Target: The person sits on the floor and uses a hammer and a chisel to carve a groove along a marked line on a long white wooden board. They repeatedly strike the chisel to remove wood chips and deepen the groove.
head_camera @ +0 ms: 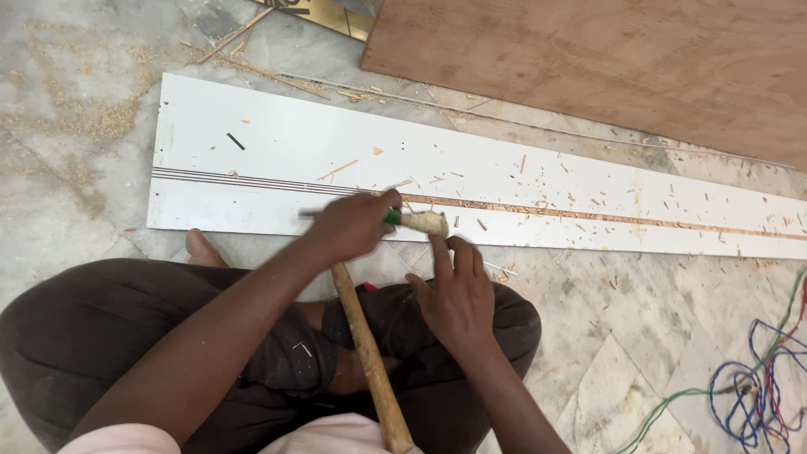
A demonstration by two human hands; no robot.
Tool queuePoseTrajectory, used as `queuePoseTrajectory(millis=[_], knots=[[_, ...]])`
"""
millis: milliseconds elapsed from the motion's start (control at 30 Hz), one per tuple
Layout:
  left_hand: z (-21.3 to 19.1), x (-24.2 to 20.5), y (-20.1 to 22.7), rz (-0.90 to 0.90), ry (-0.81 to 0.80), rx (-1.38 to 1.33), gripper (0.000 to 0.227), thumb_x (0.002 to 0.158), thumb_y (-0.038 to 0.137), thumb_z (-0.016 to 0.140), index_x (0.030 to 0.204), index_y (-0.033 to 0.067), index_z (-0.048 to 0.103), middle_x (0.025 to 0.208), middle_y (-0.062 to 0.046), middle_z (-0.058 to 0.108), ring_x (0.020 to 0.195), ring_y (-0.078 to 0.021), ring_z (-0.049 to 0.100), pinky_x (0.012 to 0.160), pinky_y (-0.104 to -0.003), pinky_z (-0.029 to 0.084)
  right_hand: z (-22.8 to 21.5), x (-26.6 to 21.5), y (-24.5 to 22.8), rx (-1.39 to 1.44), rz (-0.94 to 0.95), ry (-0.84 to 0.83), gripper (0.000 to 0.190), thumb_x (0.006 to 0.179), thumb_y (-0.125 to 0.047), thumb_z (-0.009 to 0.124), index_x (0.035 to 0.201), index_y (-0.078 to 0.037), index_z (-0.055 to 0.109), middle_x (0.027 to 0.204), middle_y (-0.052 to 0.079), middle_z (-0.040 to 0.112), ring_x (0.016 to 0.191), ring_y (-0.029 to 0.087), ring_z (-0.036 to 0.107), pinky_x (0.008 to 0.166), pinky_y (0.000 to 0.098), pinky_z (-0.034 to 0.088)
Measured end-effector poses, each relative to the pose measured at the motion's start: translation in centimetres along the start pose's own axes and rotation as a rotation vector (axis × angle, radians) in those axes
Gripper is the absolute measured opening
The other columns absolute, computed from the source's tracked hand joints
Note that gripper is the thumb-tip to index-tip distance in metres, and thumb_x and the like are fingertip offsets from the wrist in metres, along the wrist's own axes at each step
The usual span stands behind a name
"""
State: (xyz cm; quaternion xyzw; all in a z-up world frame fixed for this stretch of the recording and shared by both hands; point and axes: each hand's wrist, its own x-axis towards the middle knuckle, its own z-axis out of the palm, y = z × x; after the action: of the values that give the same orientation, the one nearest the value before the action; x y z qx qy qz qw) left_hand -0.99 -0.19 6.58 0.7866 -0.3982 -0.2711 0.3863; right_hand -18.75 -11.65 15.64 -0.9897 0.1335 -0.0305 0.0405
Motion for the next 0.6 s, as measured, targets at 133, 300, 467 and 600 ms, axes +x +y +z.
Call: queuePoseTrajectory(millis=[133,300,467,600], knots=[[0.0,-0.2,1.2,-0.076,-0.182,-0.043,0.05,0.083,0.025,0.073,0.125,0.0085,0.052,0.084,-0.013,0.072,0.083,-0.0325,0.072,0.075,-0.047,0.054,0.0,1.1,1.3,-0.299,-0.264,0.051,0.057,0.078,-0.032,0.076,0.129,-0.011,0.065,0.136,0.02,0.051,0.137,0.038,0.046,0.104,0.0537,0.042],[-0.1,0.2,3.1,-0.112,-0.444,-0.057,0.064,0.082,0.026,0.073,0.138,0.0086,0.045,0.079,-0.013,0.071,0.079,-0.0294,0.073,0.076,-0.044,0.056,2.7,1.8,3.5,-0.288,-0.419,0.007,0.045,0.09,-0.022,0.072,0.132,-0.007,0.063,0.132,0.013,0.062,0.123,0.028,0.06,0.105,0.0466,0.047],[-1.8,1.5,1.0,-0.125,-0.1,-0.044,0.082,0.078,0.03,0.082,0.151,0.017,0.047,0.109,-0.017,0.063,0.095,-0.0303,0.066,0.08,-0.044,0.054,5.0,4.8,7.2,-0.1,-0.215,-0.415,0.033,0.096,-0.022,0.067,0.127,-0.012,0.068,0.105,0.006,0.068,0.09,0.027,0.069,0.079,0.0445,0.055],[-3.9,1.8,-3.3,-0.113,0.384,0.093,0.042,0.093,0.023,0.074,0.128,0.0059,0.06,0.122,-0.014,0.066,0.115,-0.0321,0.061,0.092,-0.047,0.051,5.0,7.7,13.0,0.104,-0.038,-0.315,0.03,0.091,-0.033,0.07,0.113,-0.012,0.073,0.102,0.007,0.067,0.077,0.03,0.07,0.066,0.0444,0.057]])
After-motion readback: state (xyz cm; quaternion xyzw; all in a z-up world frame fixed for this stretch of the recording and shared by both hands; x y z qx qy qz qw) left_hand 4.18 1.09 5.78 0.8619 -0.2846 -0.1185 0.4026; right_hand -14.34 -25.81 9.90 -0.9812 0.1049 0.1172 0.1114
